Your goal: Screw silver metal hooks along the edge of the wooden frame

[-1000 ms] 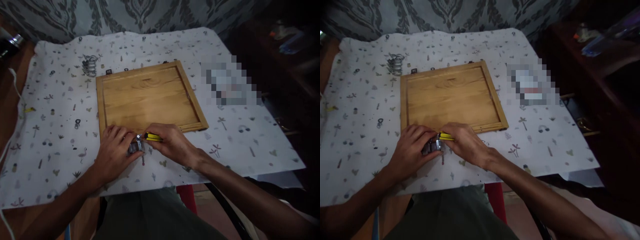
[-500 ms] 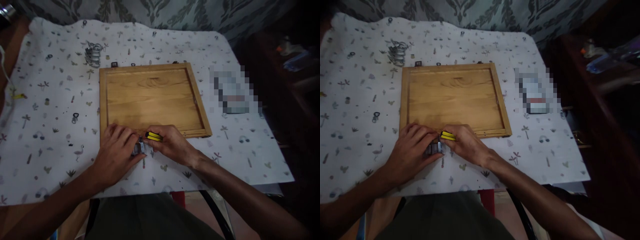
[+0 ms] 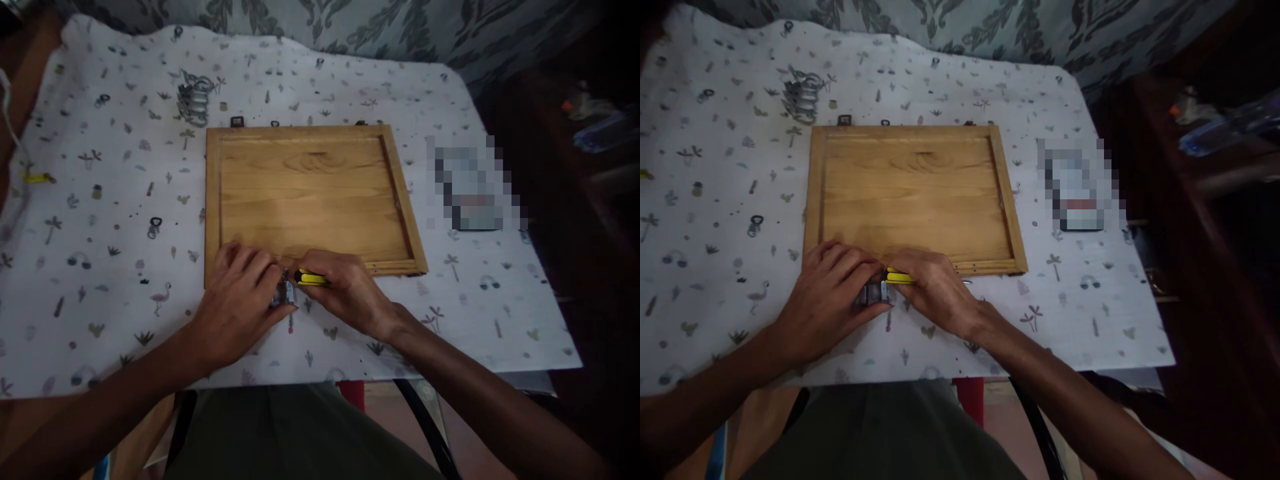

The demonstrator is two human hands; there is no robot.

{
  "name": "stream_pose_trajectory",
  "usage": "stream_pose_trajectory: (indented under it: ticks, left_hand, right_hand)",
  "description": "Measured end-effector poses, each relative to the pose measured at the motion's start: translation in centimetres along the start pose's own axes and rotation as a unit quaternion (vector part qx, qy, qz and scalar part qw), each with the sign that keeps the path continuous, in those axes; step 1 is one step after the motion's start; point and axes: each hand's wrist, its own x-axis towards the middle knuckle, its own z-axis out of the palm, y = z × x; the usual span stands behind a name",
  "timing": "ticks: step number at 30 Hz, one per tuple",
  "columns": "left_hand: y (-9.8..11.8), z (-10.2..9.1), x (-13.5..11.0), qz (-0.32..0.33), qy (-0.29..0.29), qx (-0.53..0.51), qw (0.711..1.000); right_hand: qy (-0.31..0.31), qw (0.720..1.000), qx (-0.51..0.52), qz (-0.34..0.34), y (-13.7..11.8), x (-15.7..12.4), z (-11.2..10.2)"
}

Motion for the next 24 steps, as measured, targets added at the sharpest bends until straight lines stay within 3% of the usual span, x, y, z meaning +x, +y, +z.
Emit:
stream_pose_trajectory:
  ticks: [6, 17, 20, 24]
  left_hand:
    - [0.0, 0.0, 0.0, 0.006, -0.001, 0.014, 1.000]
    - [-0.1, -0.1, -0.1, 0.011, -0.001, 0.014, 1.000]
    - [0.0, -0.1, 0.0, 0.006, -0.004, 0.003, 1.000]
    - [0.0, -0.3, 0.1, 0.006, -0.015, -0.003, 1.000]
  right_hand:
    - [0.015, 0.999, -0.045, 0.006, 0.4, -0.5, 0.4]
    - [0.009, 1.000, -0.005, -0.003, -0.2, -0.9, -0.7]
    - [0.006, 0.999, -0.052, -0.005, -0.6, -2.4, -1.1]
    - [0.004, 0.984, -0.167, -0.056, -0.2, -5.1, -0.8]
